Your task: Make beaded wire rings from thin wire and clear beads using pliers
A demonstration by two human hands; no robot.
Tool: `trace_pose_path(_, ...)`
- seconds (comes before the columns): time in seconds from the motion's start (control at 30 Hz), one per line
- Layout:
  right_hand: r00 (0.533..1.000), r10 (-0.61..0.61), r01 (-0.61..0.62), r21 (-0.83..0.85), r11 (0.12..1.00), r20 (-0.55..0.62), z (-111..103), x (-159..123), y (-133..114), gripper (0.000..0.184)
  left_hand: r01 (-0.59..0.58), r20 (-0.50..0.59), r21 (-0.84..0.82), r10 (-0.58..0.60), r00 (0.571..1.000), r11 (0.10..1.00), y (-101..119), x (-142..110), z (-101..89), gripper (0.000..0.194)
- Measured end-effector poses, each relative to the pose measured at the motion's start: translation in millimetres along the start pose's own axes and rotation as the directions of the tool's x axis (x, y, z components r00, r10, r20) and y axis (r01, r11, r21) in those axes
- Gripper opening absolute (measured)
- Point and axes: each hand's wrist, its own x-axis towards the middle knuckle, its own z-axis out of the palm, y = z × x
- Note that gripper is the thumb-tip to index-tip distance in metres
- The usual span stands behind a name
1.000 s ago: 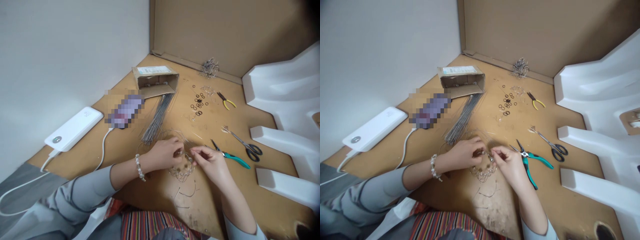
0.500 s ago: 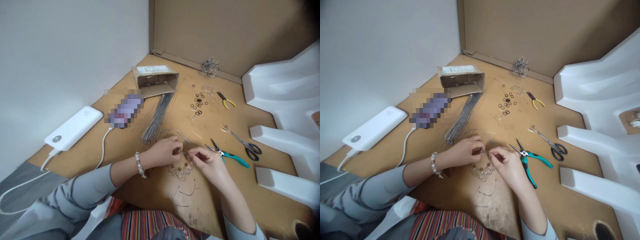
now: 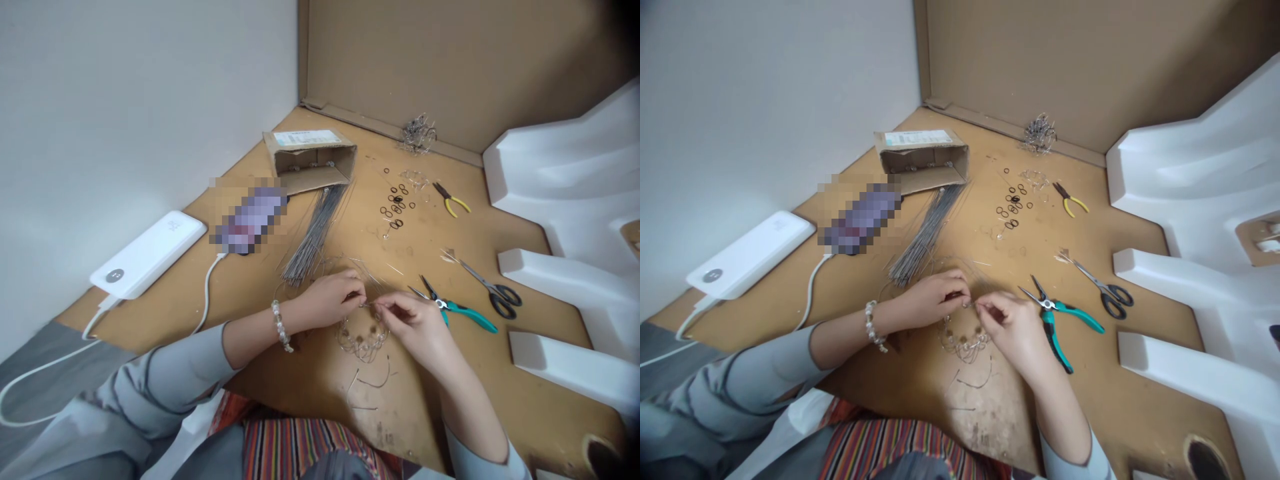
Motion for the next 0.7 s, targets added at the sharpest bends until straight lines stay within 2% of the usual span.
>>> trace_pose_path(0.33, 0.993, -0.119, 0.119, -0.172, 0.978, 0.01, -1.6, -1.7, -7.8, 0.015, 0.059, -0.032, -0.025, -0.06, 0.998, 0.998, 2.0, 1.2, -1.2, 0.014)
trace_pose_path(0.5, 0.983, -0.185, 0.182, -0.24, 0.954, 0.012, -0.4, -3.3, -5.4, 0.018, 0.043, -0.052, -0.023, -0.044, 0.998, 0.999, 0.2, 2.0, -0.5, 0.017)
trace_pose_path(0.7, 0.979, -0.202, 0.199, -0.311, 0.929, 0.023, 0.9, -2.8, -5.1, 0.019, 0.025, -0.036, -0.025, -0.025, 0.999, 0.999, 1.0, -0.2, -3.0, 0.007)
